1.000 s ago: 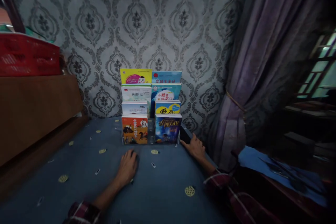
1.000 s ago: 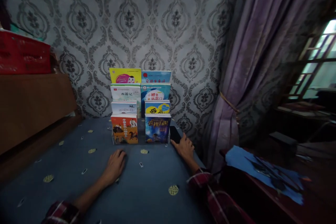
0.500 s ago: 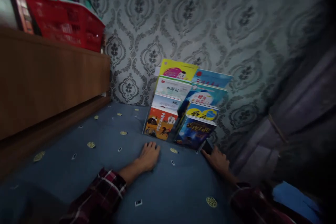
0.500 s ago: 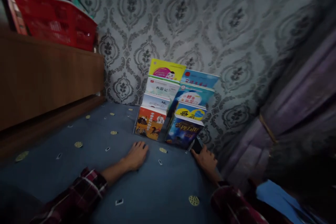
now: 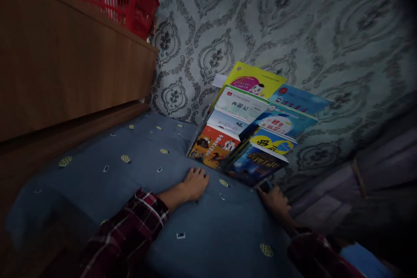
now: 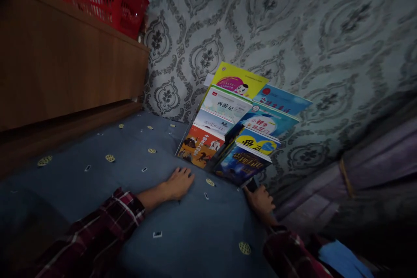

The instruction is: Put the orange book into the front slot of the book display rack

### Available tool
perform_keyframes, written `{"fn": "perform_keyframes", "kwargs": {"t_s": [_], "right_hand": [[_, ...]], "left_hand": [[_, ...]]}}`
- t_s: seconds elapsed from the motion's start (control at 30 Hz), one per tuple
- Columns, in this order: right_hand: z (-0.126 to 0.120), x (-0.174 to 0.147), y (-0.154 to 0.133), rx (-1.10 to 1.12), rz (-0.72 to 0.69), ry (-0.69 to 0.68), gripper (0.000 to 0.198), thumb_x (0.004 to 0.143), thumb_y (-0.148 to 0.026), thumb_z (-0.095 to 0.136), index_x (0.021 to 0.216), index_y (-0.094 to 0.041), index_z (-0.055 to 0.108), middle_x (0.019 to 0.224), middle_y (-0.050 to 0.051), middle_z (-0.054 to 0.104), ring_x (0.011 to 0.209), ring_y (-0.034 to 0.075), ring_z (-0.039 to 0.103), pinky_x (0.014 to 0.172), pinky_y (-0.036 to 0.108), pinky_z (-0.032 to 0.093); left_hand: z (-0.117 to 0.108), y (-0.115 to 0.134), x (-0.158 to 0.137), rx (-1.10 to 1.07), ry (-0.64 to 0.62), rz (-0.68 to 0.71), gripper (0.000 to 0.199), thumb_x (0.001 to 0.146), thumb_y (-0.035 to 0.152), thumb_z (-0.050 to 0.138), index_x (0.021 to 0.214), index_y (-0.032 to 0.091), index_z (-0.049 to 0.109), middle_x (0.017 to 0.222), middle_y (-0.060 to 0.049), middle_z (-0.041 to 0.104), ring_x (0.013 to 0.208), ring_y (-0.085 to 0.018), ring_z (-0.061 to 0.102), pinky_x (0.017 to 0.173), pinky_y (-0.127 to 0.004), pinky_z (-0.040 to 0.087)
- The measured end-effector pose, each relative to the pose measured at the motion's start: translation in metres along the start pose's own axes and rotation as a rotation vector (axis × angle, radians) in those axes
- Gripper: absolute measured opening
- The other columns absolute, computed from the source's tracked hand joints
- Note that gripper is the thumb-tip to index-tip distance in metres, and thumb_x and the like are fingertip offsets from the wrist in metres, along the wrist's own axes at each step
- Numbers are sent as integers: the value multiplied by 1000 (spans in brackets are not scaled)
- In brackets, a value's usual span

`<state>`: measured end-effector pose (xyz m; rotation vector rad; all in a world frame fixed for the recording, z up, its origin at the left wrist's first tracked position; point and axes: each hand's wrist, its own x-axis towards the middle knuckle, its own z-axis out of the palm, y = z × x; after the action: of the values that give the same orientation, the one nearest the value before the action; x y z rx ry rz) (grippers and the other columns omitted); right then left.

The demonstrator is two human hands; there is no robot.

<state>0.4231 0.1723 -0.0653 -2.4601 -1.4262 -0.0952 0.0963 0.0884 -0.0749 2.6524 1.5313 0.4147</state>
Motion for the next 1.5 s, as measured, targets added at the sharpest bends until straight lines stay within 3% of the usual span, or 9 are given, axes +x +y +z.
{"fn": "perform_keyframes", "kwargs": {"t_s": [0.13,0.3,0.53,0.7,0.83,1.07,1.23,1.37,1.5], "right_hand": [[-1,-4,-2,-31,-21,48,73,87,-57,52,137,-5,48,134,32,58,126,46,54,99,58,42],[-5,-5,-4,-45,-18,8,75,87,-59,50,137,-3,49,130,35,60,126,47,54,98,57,43],[-9,-7,-7,-20,34,18,84,88,-63,48,142,1,42,129,37,59,127,48,53,101,58,41],[-8,-12,-3,-4,70,68,83,85,-62,53,138,1,46,122,37,62,122,50,57,95,59,45],[-7,-17,-2,-33,49,92,77,85,-59,54,136,-2,48,124,35,63,120,49,56,94,59,44],[-27,-11,-3,-117,4,-68,74,86,-62,58,134,-8,45,126,29,64,125,43,58,96,53,45],[-50,-4,18,-70,7,-126,74,82,-61,65,132,-10,45,126,27,65,124,40,61,97,49,47],[-72,-20,44,5,5,-178,71,82,-62,63,130,-11,48,127,26,65,122,39,62,97,48,48],[-88,-47,66,99,22,-223,71,80,-63,63,129,-12,52,128,24,65,121,38,63,95,46,49]], "left_hand": [[1,-1,0,9,5,3,44,81,7,60,125,9,56,127,-21,59,120,-31,55,105,-50,41],[1,-2,0,23,6,24,41,82,8,60,123,9,57,124,-20,60,118,-31,56,104,-49,43],[-3,-2,0,28,-8,37,38,86,11,58,123,8,57,123,-21,61,117,-31,56,100,-47,44],[-7,-3,1,13,-15,28,44,82,11,63,125,10,57,126,-20,61,118,-31,54,102,-47,43],[-8,-5,4,4,-14,14,33,91,12,50,122,10,59,125,-19,61,119,-30,54,100,-47,43],[-7,-11,0,-30,-25,17,29,97,18,40,118,14,60,125,-17,60,120,-29,53,103,-48,41],[-9,-10,-5,-115,-18,-23,28,97,17,38,114,15,60,124,-16,60,118,-29,53,105,-49,39],[-9,5,-4,-289,8,-73,27,91,9,41,109,16,60,123,-16,60,122,-30,50,110,-54,34],[1,52,4,-622,-24,-80,22,88,14,52,108,18,61,120,-11,62,120,-26,55,111,-45,39]]}}
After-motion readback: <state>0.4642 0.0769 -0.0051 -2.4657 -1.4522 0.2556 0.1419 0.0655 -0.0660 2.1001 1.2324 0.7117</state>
